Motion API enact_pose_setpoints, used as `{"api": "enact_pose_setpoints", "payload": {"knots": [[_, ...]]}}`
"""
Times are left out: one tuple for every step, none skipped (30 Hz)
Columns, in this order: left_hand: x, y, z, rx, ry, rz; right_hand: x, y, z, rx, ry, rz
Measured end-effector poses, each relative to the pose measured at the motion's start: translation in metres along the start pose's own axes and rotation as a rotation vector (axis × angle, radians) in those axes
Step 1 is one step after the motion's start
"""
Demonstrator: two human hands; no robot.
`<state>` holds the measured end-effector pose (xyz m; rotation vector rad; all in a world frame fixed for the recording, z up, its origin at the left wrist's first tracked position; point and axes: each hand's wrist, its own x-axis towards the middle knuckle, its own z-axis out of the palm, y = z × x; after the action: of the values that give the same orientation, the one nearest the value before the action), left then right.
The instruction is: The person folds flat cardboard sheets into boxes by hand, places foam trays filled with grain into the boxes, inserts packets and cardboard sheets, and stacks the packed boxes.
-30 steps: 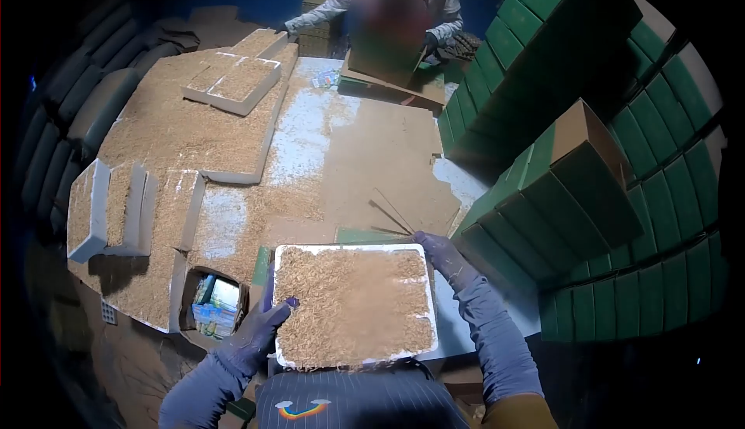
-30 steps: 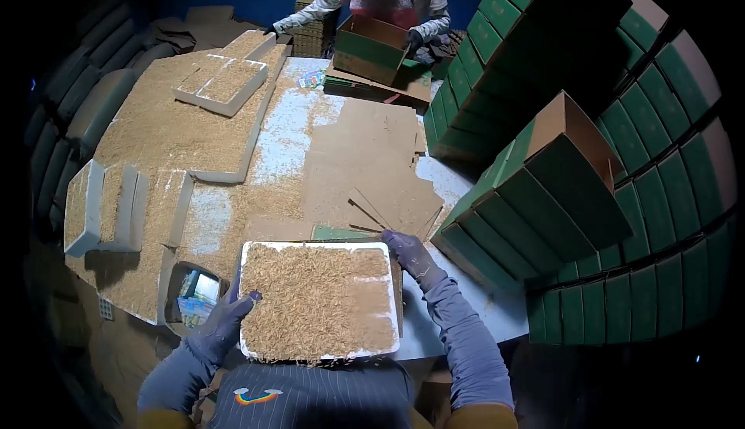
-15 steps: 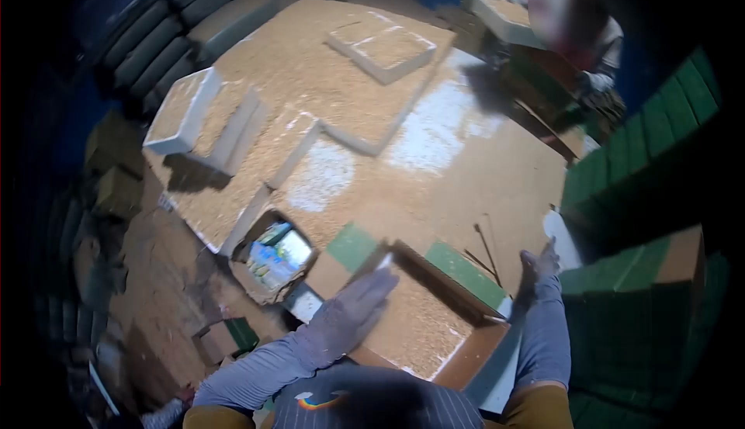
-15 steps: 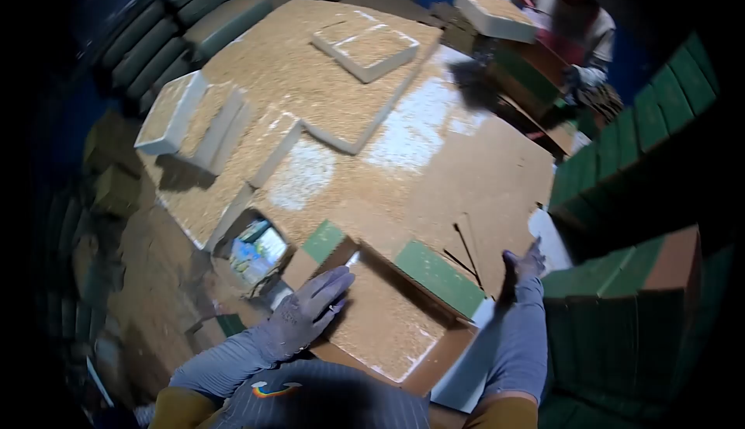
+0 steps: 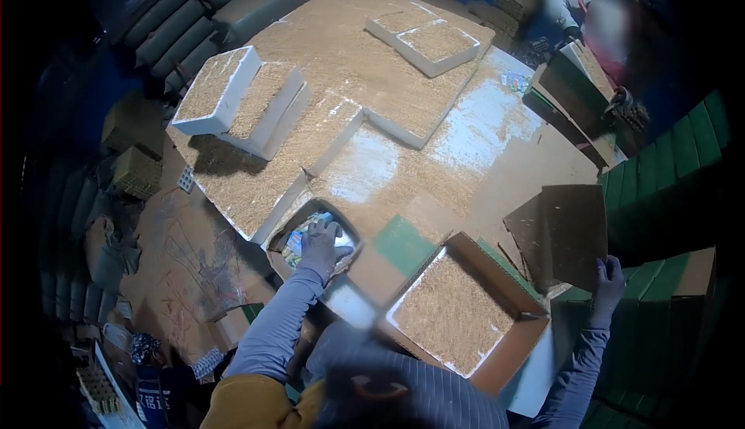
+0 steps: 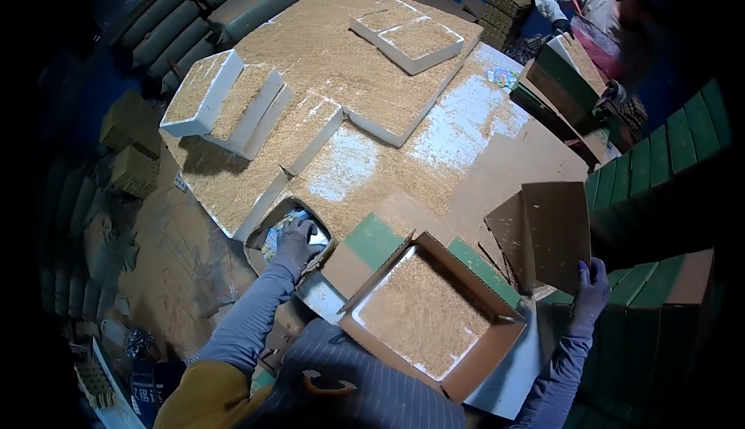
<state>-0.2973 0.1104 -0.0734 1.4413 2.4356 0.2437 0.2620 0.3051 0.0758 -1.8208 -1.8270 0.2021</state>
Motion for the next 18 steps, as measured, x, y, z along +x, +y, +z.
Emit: {"api": "enact_pose_setpoints", "payload": {"knots": [[0.002,-0.008,0.005,-0.049,-0.020,0.019,-0.014,-0.009,-0.011,0.082,0.021,-0.011],[0.004,-0.011,0.006,-0.064,0.008,0.046,-0.029,-0.019,-0.021,0.166,0.042,-0.024],[0.006,-0.015,0.006,-0.109,0.005,0.056,-0.044,-0.032,-0.032,0.168,0.067,0.008],[0.008,-0.014,0.001,-0.153,0.005,0.067,-0.059,-0.034,-0.038,0.208,0.071,0.047],[0.005,-0.006,-0.010,-0.159,0.002,0.044,-0.074,-0.033,-0.045,0.251,0.076,0.085],[0.002,-0.004,-0.019,-0.216,-0.029,0.047,-0.086,-0.036,-0.051,0.294,0.083,0.122],[-0.001,-0.006,-0.027,-0.272,-0.061,0.052,-0.100,-0.056,-0.058,0.286,0.149,0.134],[-0.003,-0.009,-0.030,-0.326,-0.098,0.059,-0.111,-0.063,-0.062,0.303,0.177,0.139],[-0.004,-0.013,-0.027,-0.250,-0.070,0.060,-0.123,-0.066,-0.066,0.320,0.204,0.146],[-0.005,-0.018,-0.024,-0.204,-0.088,0.080,-0.134,-0.067,-0.070,0.337,0.226,0.153],[-0.003,-0.023,-0.016,-0.224,-0.039,0.102,-0.143,-0.068,-0.073,0.326,0.222,0.175],[-0.002,-0.027,-0.008,-0.243,0.012,0.124,-0.149,-0.070,-0.076,0.315,0.214,0.194],[-0.002,-0.024,-0.012,-0.263,0.014,0.100,-0.154,-0.071,-0.079,0.306,0.204,0.212],[-0.002,-0.021,-0.018,-0.282,0.017,0.074,-0.158,-0.072,-0.081,0.297,0.194,0.228],[0.000,-0.017,-0.022,-0.302,0.021,0.050,-0.162,-0.071,-0.081,0.324,0.192,0.253],[0.004,-0.018,-0.023,-0.410,0.014,-0.026,-0.165,-0.070,-0.081,0.311,0.210,0.225],[0.009,-0.023,-0.022,-0.519,0.007,-0.102,-0.169,-0.070,-0.082,0.298,0.226,0.197],[0.014,-0.029,-0.020,-0.626,-0.001,-0.179,-0.171,-0.070,-0.083,0.285,0.242,0.169]]}}
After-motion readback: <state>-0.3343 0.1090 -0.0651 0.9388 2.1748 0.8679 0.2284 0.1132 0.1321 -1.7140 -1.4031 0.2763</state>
